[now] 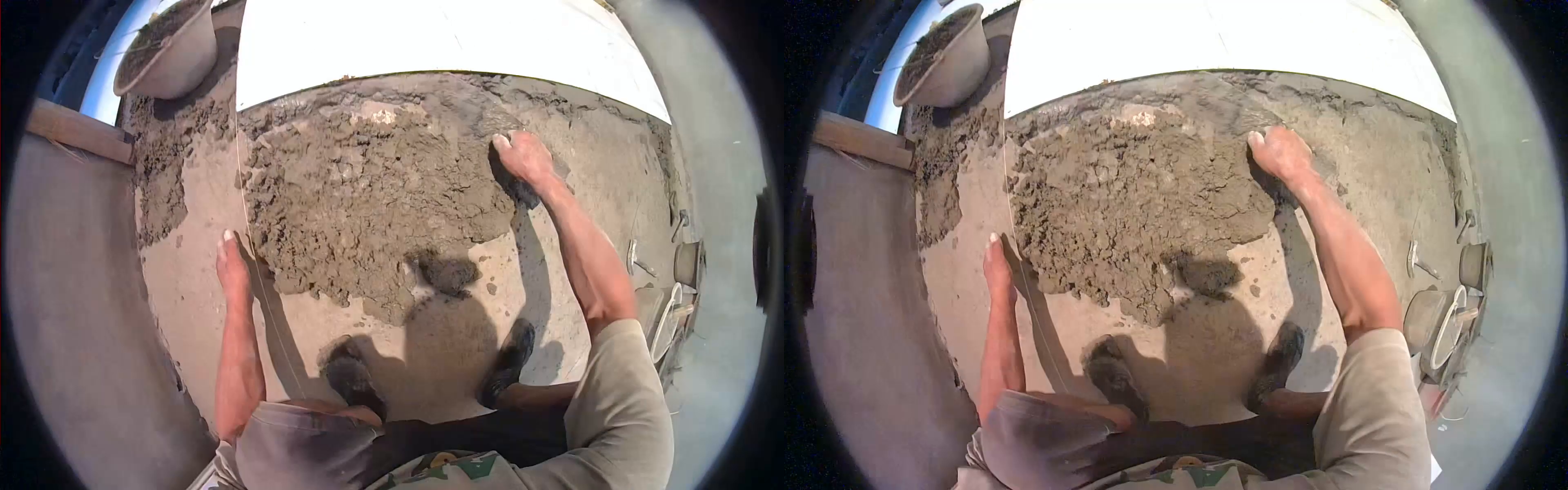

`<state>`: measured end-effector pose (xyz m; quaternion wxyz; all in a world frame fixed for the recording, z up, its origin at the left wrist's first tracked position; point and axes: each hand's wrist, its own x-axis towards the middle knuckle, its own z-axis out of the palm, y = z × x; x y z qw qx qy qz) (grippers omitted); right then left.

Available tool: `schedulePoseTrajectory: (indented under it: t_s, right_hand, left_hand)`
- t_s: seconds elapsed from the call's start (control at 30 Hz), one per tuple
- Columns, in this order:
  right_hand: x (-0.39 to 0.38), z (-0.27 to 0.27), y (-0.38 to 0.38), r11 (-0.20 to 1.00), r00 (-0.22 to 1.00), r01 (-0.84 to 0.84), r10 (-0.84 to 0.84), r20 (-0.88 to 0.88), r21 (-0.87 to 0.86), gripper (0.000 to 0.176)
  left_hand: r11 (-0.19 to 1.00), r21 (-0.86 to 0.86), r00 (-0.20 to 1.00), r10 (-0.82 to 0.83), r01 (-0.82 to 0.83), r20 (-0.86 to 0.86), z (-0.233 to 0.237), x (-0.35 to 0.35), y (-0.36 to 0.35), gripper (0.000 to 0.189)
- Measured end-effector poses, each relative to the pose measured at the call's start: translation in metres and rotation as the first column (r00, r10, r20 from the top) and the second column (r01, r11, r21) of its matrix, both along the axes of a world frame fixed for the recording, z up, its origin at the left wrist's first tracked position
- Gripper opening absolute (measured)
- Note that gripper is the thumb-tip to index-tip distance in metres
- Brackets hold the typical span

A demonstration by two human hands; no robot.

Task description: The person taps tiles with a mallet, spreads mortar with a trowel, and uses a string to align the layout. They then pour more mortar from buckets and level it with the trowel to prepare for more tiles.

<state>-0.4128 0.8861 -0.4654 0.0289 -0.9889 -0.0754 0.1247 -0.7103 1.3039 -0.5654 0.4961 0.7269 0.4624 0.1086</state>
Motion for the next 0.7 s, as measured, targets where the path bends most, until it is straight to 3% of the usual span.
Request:
schedulePoseTrajectory:
  t_s: [0.03, 0.07, 0.1, 0.13, 0.2, 0.27, 0.33, 0.43, 0.53, 0.63, 0.7]
  right_hand:
    - [-0.006, 0.003, 0.003, 0.998, 0.999, -0.042, 0.043, -0.018, 0.043, 0.049]
    - [-0.012, 0.006, 0.003, 0.993, 0.996, -0.076, 0.079, -0.033, 0.085, 0.049]
    - [-0.011, -0.002, 0.002, 0.994, 0.989, -0.079, 0.087, -0.123, 0.075, 0.047]
    - [-0.021, -0.003, 0.004, 0.988, 0.993, -0.097, 0.105, -0.059, 0.124, 0.047]
    - [-0.048, -0.004, 0.022, 0.984, 0.98, -0.177, 0.178, -0.092, 0.02, 0.045]
    - [-0.067, -0.017, 0.026, 0.978, 0.975, -0.194, 0.201, -0.099, 0.08, 0.045]
    - [-0.077, -0.024, 0.037, 0.96, 0.962, -0.241, 0.256, -0.092, 0.143, 0.045]
    - [-0.101, -0.016, 0.055, 0.927, 0.915, -0.313, 0.353, -0.195, 0.205, 0.045]
    - [-0.134, 0.006, 0.099, 0.886, 0.838, -0.445, 0.463, -0.288, 0.128, 0.044]
    - [-0.145, 0.007, 0.119, 0.852, 0.791, -0.492, 0.523, -0.319, 0.177, 0.043]
    - [-0.146, -0.007, 0.117, 0.788, 0.748, -0.593, 0.615, -0.249, 0.164, 0.039]
  left_hand:
    - [0.997, 0.079, 0.991, -0.01, 0.021, -0.135, 0.004, 0.001, -0.007, 0.066]
    - [0.998, 0.066, 0.989, -0.011, 0.021, -0.15, 0.002, -0.004, -0.012, 0.066]
    - [0.997, 0.052, 0.995, -0.051, 0.056, -0.09, 0.001, -0.005, -0.015, 0.067]
    - [0.995, 0.049, 0.996, -0.09, 0.091, -0.022, 0.003, -0.004, -0.014, 0.068]
    - [0.993, 0.092, 0.996, -0.064, 0.07, -0.065, 0.015, 0.003, -0.024, 0.061]
    - [0.995, 0.033, 0.993, -0.088, 0.09, -0.079, 0.015, 0.002, -0.023, 0.067]
    - [0.988, 0.13, 0.996, -0.087, 0.089, -0.024, 0.012, -0.002, -0.025, 0.061]
    - [0.997, 0.045, 0.985, -0.049, 0.057, -0.167, 0.022, -0.025, -0.024, 0.061]
    - [0.993, 0.076, 0.995, -0.081, 0.086, -0.064, 0.003, -0.046, -0.022, 0.06]
    - [0.998, 0.038, 0.983, -0.047, 0.055, -0.177, 0.013, -0.054, -0.029, 0.062]
    - [0.996, 0.02, 0.993, -0.084, 0.086, -0.088, 0.018, -0.051, -0.037, 0.063]
